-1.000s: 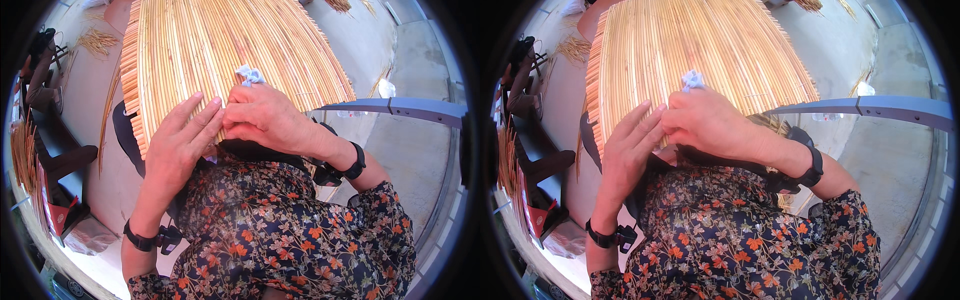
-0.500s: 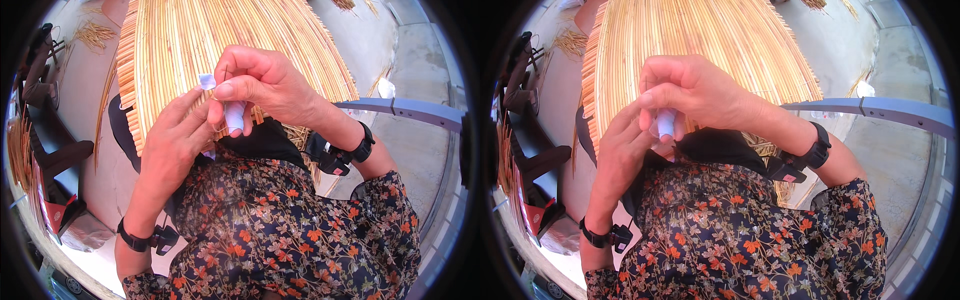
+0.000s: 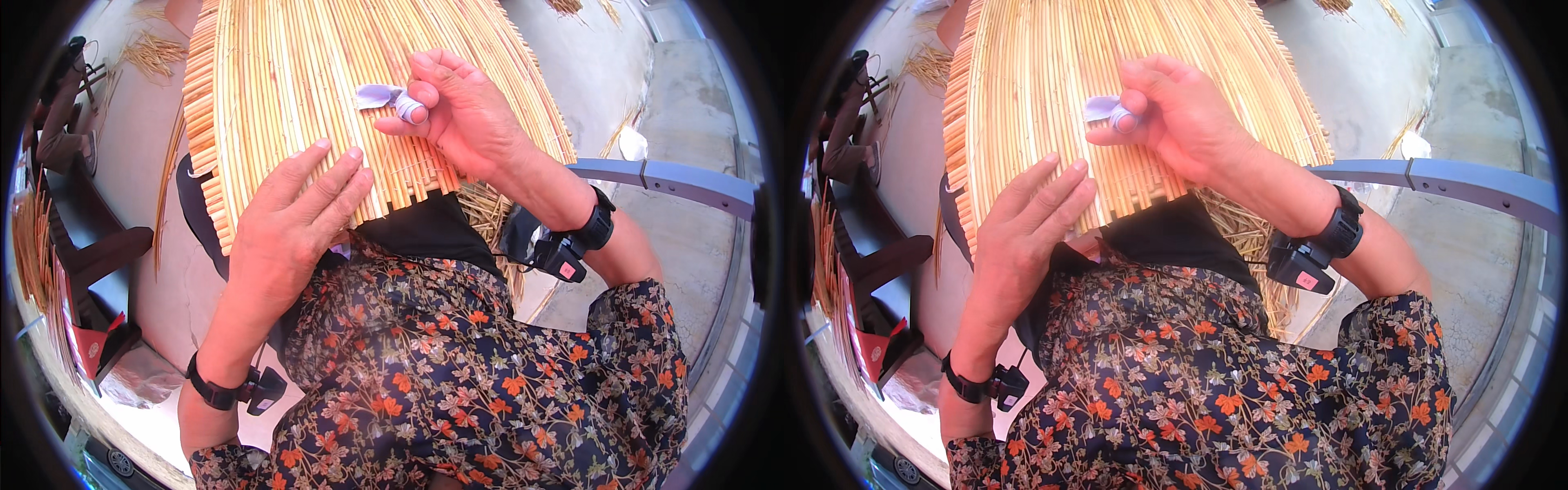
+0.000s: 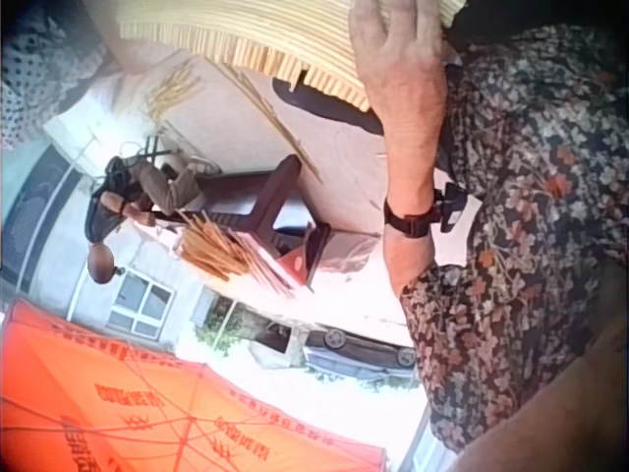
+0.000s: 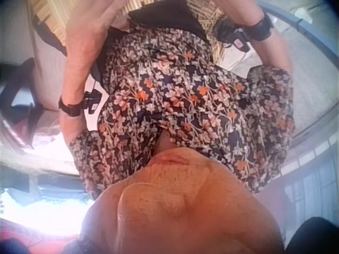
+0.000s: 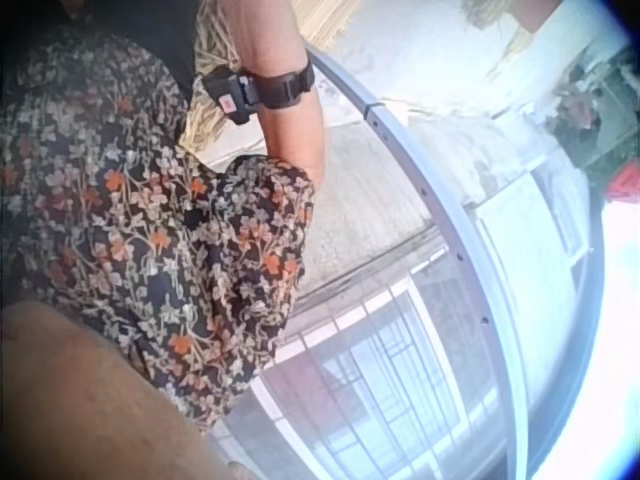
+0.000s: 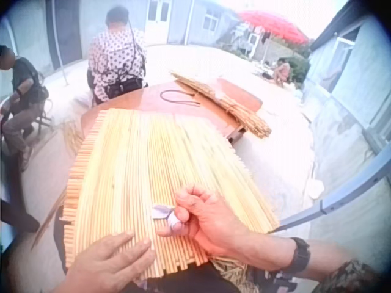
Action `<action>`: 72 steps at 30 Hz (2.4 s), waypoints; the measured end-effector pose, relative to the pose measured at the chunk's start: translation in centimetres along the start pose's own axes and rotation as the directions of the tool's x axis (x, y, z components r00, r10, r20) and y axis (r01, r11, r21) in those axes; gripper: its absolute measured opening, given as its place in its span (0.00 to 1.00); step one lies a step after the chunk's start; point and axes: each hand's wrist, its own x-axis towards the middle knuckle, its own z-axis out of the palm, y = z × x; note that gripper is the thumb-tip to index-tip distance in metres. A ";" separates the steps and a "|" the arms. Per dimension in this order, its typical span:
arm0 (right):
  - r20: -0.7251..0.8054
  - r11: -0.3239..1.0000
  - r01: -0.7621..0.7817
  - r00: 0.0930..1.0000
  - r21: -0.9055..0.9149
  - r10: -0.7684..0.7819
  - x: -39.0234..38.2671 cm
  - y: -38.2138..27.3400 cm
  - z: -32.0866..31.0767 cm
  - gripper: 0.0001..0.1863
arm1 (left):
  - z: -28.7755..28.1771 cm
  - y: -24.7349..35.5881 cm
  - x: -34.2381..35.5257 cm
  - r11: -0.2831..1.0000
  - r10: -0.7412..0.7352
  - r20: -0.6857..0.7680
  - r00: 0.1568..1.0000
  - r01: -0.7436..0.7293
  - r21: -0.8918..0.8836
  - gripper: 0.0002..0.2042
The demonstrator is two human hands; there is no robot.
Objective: The person weaves a thin white string through a bundle of parallel bamboo sticks using a small tool. They repeatedly pass the tool through the gaps between the sticks and pull the string tight to secure the bundle.
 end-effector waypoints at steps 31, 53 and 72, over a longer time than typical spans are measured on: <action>0.413 0.015 0.417 0.894 -0.909 0.175 -4.0 -0.9 4.2 0.08 | 0.4 -1.6 -1.4 1.000 -0.012 -0.049 0.999 0.011 -0.026 0.23; 0.508 -0.181 0.549 0.831 -0.816 0.226 -4.0 -1.1 5.0 0.07 | 0.0 -1.4 -1.1 0.998 -0.034 -0.058 0.998 0.030 -0.054 0.21; 0.440 -0.224 0.535 0.821 -0.814 0.364 -3.7 -1.6 5.6 0.09 | 0.1 -1.5 -1.2 0.998 -0.028 -0.055 0.998 0.025 -0.053 0.21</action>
